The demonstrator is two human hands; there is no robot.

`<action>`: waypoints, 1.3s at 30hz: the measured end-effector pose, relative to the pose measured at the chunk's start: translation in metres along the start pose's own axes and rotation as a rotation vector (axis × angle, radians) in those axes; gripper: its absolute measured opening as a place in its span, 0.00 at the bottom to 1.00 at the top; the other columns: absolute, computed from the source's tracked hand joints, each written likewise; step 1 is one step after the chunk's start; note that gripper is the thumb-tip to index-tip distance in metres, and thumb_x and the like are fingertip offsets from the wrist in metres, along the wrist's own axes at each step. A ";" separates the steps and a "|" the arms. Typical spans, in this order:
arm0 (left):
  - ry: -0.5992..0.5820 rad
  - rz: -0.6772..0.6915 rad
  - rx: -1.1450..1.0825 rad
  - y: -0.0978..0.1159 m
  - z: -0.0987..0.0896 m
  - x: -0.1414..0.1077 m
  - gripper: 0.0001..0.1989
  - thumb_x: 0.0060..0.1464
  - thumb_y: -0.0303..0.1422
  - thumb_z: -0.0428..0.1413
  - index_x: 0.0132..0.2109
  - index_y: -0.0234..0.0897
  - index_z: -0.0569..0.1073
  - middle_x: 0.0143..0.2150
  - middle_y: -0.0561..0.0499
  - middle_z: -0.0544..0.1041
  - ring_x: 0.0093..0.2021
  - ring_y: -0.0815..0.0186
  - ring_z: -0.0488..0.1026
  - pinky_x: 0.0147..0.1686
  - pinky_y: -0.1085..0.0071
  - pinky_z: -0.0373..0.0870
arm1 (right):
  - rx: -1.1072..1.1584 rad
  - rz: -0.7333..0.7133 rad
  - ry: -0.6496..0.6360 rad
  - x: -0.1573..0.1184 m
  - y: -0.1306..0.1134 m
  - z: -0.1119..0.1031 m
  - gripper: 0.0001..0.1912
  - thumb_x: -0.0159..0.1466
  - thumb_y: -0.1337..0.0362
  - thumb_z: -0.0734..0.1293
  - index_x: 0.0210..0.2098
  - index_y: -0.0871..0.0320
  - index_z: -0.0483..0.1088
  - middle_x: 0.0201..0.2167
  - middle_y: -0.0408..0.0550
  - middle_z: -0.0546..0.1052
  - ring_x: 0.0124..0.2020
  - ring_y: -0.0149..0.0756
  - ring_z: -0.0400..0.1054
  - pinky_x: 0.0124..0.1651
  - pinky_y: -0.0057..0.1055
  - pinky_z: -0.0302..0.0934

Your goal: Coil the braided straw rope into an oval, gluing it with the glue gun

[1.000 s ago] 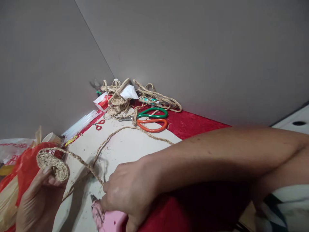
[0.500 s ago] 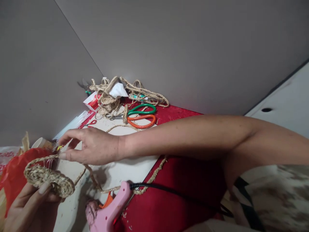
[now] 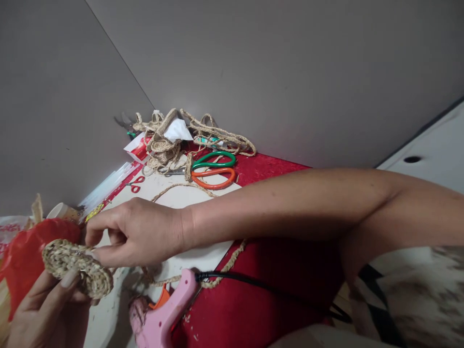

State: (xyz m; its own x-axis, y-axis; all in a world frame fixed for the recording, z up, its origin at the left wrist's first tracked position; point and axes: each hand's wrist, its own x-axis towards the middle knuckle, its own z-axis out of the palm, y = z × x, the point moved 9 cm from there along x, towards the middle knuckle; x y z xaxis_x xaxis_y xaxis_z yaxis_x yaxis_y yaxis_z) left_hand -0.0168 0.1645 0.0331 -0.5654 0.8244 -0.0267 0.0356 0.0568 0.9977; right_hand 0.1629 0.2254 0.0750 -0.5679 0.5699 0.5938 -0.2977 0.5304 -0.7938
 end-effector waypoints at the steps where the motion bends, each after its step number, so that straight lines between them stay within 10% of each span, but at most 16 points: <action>1: 0.003 -0.003 0.002 0.000 0.000 0.000 0.25 0.26 0.35 0.74 0.39 0.41 0.82 0.33 0.52 0.81 0.32 0.66 0.75 0.30 0.78 0.75 | -0.039 -0.030 0.001 -0.001 -0.003 0.000 0.02 0.59 0.72 0.65 0.33 0.66 0.69 0.18 0.34 0.64 0.20 0.19 0.57 0.27 0.16 0.54; 18: -0.102 -0.046 0.014 -0.006 0.003 0.001 0.21 0.33 0.34 0.72 0.40 0.44 0.82 0.37 0.51 0.82 0.33 0.61 0.77 0.28 0.73 0.76 | -0.602 -0.154 -0.232 -0.015 -0.014 0.021 0.10 0.68 0.67 0.57 0.34 0.61 0.68 0.27 0.43 0.72 0.27 0.29 0.62 0.31 0.28 0.52; 25: -0.097 -0.068 0.051 -0.008 0.002 0.003 0.16 0.24 0.35 0.74 0.20 0.37 0.75 0.19 0.54 0.72 0.23 0.71 0.69 0.23 0.79 0.72 | -0.733 -0.139 -0.316 -0.016 -0.015 0.026 0.14 0.70 0.66 0.57 0.45 0.66 0.72 0.33 0.48 0.77 0.32 0.32 0.68 0.32 0.30 0.55; 39: -0.144 -0.031 0.032 0.001 0.014 -0.007 0.12 0.31 0.35 0.74 0.24 0.38 0.79 0.22 0.54 0.75 0.24 0.71 0.71 0.25 0.79 0.73 | -0.574 -0.131 -0.152 -0.019 -0.014 0.017 0.14 0.68 0.68 0.58 0.50 0.65 0.67 0.36 0.48 0.79 0.29 0.30 0.68 0.33 0.27 0.58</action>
State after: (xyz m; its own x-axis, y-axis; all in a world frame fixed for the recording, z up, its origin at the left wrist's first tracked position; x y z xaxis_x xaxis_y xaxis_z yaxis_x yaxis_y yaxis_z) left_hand -0.0013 0.1670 0.0334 -0.4428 0.8940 -0.0685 0.0478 0.0998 0.9939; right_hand 0.1646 0.1960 0.0721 -0.6704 0.4031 0.6229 0.0647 0.8681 -0.4921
